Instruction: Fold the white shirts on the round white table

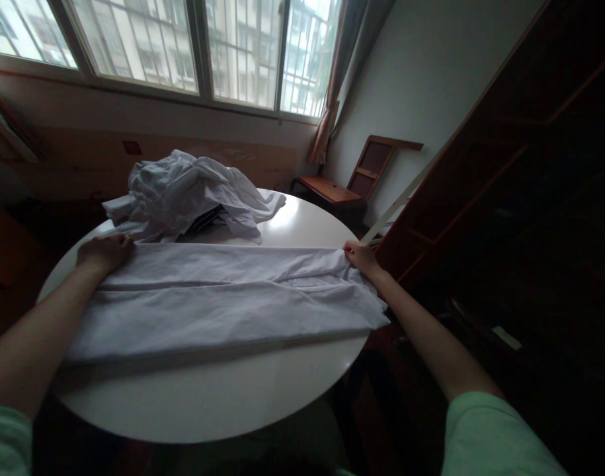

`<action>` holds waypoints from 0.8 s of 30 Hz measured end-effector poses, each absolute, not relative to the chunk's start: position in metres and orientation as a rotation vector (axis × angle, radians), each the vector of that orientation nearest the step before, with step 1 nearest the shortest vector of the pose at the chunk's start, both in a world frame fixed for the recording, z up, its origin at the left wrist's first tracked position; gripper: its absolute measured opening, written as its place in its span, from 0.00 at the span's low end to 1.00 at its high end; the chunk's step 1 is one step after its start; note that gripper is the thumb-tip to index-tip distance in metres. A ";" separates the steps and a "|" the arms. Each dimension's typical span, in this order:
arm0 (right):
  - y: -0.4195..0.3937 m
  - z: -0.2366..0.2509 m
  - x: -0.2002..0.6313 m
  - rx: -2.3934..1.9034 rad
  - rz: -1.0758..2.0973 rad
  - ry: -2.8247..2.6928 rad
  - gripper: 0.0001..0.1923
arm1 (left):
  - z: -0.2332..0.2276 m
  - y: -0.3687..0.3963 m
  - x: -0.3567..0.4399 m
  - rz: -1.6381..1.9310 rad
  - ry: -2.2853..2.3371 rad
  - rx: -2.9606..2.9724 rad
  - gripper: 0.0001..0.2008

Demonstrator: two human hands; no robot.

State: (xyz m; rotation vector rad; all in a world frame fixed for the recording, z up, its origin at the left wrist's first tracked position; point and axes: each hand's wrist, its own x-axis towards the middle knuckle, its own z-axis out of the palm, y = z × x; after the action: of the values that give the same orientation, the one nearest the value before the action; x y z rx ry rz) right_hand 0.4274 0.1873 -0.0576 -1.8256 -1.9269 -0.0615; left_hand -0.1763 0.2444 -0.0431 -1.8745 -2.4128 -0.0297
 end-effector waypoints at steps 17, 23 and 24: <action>0.162 -0.042 0.411 -1.897 0.791 -1.490 0.14 | -0.041 0.242 -0.173 0.008 -2.414 -1.874 0.29; 0.155 -0.044 0.410 -1.918 0.882 -1.463 0.13 | -0.044 0.244 -0.176 -0.004 -2.390 -1.861 0.29; 0.154 -0.045 0.410 -1.907 0.895 -1.458 0.12 | -0.046 0.246 -0.179 -0.014 -2.388 -1.854 0.28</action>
State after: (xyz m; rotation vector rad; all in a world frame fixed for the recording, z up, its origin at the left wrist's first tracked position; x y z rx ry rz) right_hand 0.4104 0.1539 -0.0445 -1.9071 -1.4585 0.8947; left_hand -0.1792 0.2460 -0.0459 -1.8540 -2.3880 -0.0135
